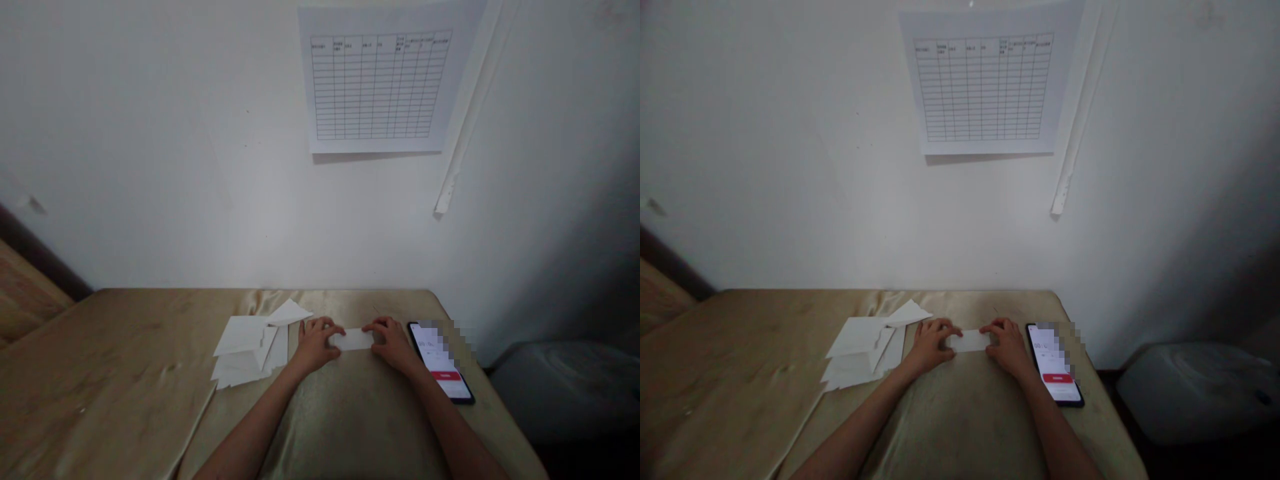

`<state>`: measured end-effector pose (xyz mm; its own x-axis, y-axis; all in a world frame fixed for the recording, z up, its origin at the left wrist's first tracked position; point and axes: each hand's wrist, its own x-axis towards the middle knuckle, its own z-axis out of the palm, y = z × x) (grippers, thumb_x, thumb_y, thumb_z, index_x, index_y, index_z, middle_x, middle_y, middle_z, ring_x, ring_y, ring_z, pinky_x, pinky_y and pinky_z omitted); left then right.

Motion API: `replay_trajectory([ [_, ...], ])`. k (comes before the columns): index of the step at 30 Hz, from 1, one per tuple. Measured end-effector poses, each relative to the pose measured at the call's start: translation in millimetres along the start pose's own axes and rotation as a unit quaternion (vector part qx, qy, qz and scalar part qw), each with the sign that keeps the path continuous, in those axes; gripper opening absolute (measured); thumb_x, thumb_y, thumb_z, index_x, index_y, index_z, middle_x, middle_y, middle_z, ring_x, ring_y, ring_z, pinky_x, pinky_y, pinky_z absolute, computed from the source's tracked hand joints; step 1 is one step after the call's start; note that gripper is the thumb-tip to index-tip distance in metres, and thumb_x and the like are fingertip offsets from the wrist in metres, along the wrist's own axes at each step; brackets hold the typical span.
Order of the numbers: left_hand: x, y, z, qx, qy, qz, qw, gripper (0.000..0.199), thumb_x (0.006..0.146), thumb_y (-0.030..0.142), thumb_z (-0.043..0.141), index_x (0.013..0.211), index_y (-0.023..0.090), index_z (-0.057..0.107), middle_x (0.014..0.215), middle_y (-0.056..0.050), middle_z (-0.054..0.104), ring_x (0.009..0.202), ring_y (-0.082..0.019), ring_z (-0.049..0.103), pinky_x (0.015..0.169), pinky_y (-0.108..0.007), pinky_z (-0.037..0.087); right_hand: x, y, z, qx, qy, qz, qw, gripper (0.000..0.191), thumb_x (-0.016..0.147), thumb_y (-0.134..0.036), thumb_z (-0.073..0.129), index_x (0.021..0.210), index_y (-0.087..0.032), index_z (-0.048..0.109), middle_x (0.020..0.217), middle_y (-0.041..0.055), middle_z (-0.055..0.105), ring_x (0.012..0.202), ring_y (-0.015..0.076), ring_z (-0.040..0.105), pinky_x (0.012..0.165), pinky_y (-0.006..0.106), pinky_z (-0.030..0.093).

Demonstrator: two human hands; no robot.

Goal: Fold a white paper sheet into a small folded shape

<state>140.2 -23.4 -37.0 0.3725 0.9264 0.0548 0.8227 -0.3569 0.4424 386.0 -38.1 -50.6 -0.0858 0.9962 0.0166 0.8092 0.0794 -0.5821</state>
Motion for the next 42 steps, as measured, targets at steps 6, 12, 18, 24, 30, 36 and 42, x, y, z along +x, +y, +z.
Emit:
replay_trajectory([
  [6,-2,-3,-4.8,0.003,-0.009,0.028,1.0,0.047,0.074,0.027,0.071,0.119,0.043,0.067,0.13,0.002,0.056,0.13,-0.029,0.042,0.118,-0.053,0.014,-1,0,1,-0.004,0.009,-0.008,1.0,0.051,0.071,-0.01,0.059,0.115,-0.032,0.071,0.128,0.0041,0.054,0.125,0.0226,0.047,0.109,0.037,0.035],
  [12,-6,10,2.1,0.003,0.031,-0.006,1.0,0.035,0.079,0.04,0.071,0.114,0.038,0.068,0.128,-0.001,0.056,0.128,-0.03,0.043,0.117,-0.06,0.01,-10,-15,3,-0.027,0.052,-0.011,0.998,0.031,0.081,-0.032,0.064,0.112,-0.028,0.07,0.125,0.0068,0.055,0.124,0.0258,0.047,0.109,0.039,0.034],
  [18,-8,25,13.3,0.037,0.063,-0.032,0.997,0.038,0.077,0.047,0.073,0.112,0.034,0.065,0.128,-0.004,0.053,0.127,-0.032,0.043,0.116,-0.065,0.008,-16,-25,13,-0.059,0.079,-0.001,0.995,0.041,0.077,-0.042,0.07,0.115,-0.027,0.065,0.128,0.0096,0.052,0.127,0.0297,0.044,0.111,0.041,0.032],
  [24,-8,32,18.6,0.051,0.084,-0.044,0.994,0.039,0.079,0.051,0.071,0.111,0.031,0.064,0.127,-0.007,0.054,0.127,-0.033,0.043,0.116,-0.066,0.009,-14,-27,18,-0.06,0.095,0.007,0.994,0.042,0.076,-0.046,0.072,0.113,-0.026,0.065,0.126,0.0113,0.053,0.124,0.0316,0.046,0.109,0.041,0.033],
  [30,-7,40,17.0,0.065,0.074,-0.067,0.993,0.041,0.077,0.051,0.07,0.112,0.031,0.064,0.126,-0.008,0.055,0.126,-0.033,0.043,0.115,-0.066,0.012,-12,-29,20,-0.058,0.099,0.014,0.993,0.044,0.073,-0.044,0.074,0.112,-0.025,0.065,0.126,0.0114,0.053,0.125,0.0316,0.045,0.109,0.041,0.033],
  [36,-6,40,16.1,0.062,0.069,-0.072,0.993,0.039,0.077,0.049,0.069,0.111,0.031,0.063,0.125,-0.007,0.054,0.126,-0.033,0.043,0.114,-0.066,0.012,-11,-26,19,-0.044,0.101,0.021,0.994,0.042,0.071,-0.038,0.073,0.111,-0.025,0.066,0.127,0.011,0.051,0.124,0.0309,0.045,0.108,0.04,0.033],
  [42,-4,33,16.1,0.04,0.063,-0.066,0.995,0.038,0.075,0.041,0.071,0.111,0.033,0.064,0.126,-0.007,0.054,0.126,-0.032,0.044,0.114,-0.067,0.009,-11,-22,14,-0.024,0.092,0.021,0.995,0.041,0.07,-0.032,0.071,0.11,-0.025,0.067,0.125,0.0102,0.05,0.125,0.0305,0.043,0.111,0.039,0.031],
])
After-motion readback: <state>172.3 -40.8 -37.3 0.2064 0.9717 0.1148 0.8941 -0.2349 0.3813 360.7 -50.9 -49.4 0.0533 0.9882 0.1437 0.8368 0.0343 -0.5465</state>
